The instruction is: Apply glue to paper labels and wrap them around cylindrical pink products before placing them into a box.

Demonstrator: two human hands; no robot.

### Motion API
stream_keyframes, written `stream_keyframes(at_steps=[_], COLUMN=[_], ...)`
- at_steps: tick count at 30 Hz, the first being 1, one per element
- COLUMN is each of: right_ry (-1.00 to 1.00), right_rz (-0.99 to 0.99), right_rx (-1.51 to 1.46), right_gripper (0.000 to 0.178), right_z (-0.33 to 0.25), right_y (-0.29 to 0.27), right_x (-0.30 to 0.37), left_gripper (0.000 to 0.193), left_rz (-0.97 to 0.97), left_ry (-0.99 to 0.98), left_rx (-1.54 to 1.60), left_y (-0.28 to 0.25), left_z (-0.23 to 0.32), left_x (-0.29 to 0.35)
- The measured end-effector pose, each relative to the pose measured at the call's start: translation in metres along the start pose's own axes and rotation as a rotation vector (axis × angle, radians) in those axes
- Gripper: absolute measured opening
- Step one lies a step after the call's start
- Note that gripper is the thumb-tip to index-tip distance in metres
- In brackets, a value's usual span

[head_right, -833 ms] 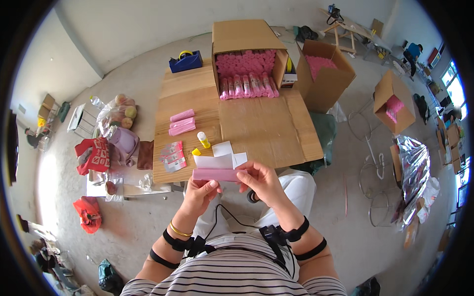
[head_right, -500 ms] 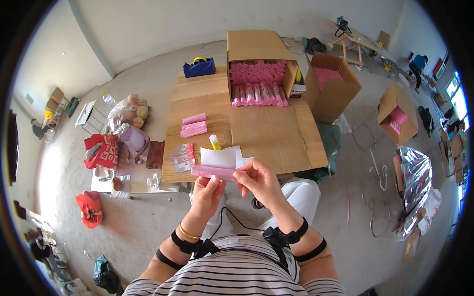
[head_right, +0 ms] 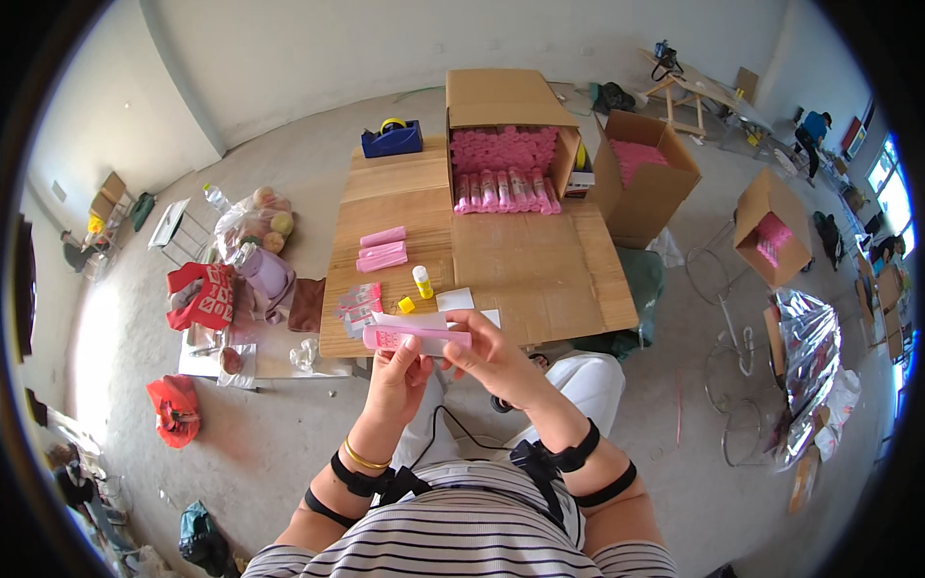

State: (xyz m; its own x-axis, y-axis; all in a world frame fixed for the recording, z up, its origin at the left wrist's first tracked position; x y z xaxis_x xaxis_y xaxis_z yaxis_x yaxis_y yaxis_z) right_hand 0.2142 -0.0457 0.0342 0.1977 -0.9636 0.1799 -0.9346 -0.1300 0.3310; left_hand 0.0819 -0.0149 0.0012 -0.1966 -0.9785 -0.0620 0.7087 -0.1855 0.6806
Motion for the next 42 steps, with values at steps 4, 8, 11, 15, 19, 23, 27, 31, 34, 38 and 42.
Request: stream_keyframes(at_steps=[4, 8, 11, 15, 19, 23, 27, 31, 34, 38, 42], right_ry=[-0.071, -0.059, -0.026, -0.042, 0.028, -0.008, -0.038, -0.08, -0.069, -0.088, -0.037], right_rz=[0.067, 0.059, 0.081, 0.083, 0.114, 0.14, 0.096, 0.102, 0.108, 0.089, 0.083], right_rx=[0.208, 0.154, 0.246, 0.261, 0.264, 0.221, 0.179, 0.148, 0.194, 0.166, 0.12], right_gripper=[0.031, 0.026, 0.025, 0.023, 0.024, 0.022, 0.016, 0.014, 0.014, 0.013, 0.011], right_z=[-0.003, -0.009, -0.016, -0.027, -0.025, -0.025, -0.024, -0.02, -0.025, -0.03, -0.032], right_y=[0.004, 0.002, 0.005, 0.012, 0.012, 0.016, 0.019, 0.018, 0.02, 0.027, 0.03], right_x=[0.002, 0.01, 0.018, 0.026, 0.029, 0.03, 0.029, 0.029, 0.033, 0.037, 0.039], left_gripper=[0.016, 0.017, 0.017, 0.017, 0.014, 0.009, 0.008, 0.008, 0.011, 0.015, 0.009], left_rz=[-0.017, -0.055, -0.228, -0.245, -0.224, -0.166, -0.212, -0.22, -0.275, -0.23, -0.249], left_ry=[-0.085, -0.13, -0.012, -0.013, -0.013, 0.01, 0.051, 0.033, -0.018, -0.002, 0.02], left_rx=[0.027, -0.054, -0.318, -0.337, -0.259, -0.261, -0.253, -0.235, -0.224, -0.248, -0.237], left_y=[0.003, -0.006, -0.003, 0.007, 0.014, 0.014, 0.015, 0.019, 0.02, 0.02, 0.019], left_z=[0.002, 0.028, 0.048, 0.053, 0.05, 0.049, 0.051, 0.056, 0.058, 0.06, 0.063], left_x=[0.004, 0.003, 0.002, 0.012, 0.021, 0.023, 0.023, 0.022, 0.022, 0.024, 0.026])
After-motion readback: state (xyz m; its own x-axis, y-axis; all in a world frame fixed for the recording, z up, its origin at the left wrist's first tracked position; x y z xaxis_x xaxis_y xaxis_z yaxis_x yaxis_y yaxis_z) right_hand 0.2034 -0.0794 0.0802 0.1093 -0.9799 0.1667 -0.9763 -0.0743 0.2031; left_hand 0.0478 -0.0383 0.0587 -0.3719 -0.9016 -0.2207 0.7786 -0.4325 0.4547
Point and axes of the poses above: each hand's wrist, its own x-axis away from the middle knuckle, its own y-axis out of the palm, z = x × y, the point moved 5 cm from there along -x, towards the middle knuckle, and after that the axes turned 15 degrees about y, right-handed, at the moved point
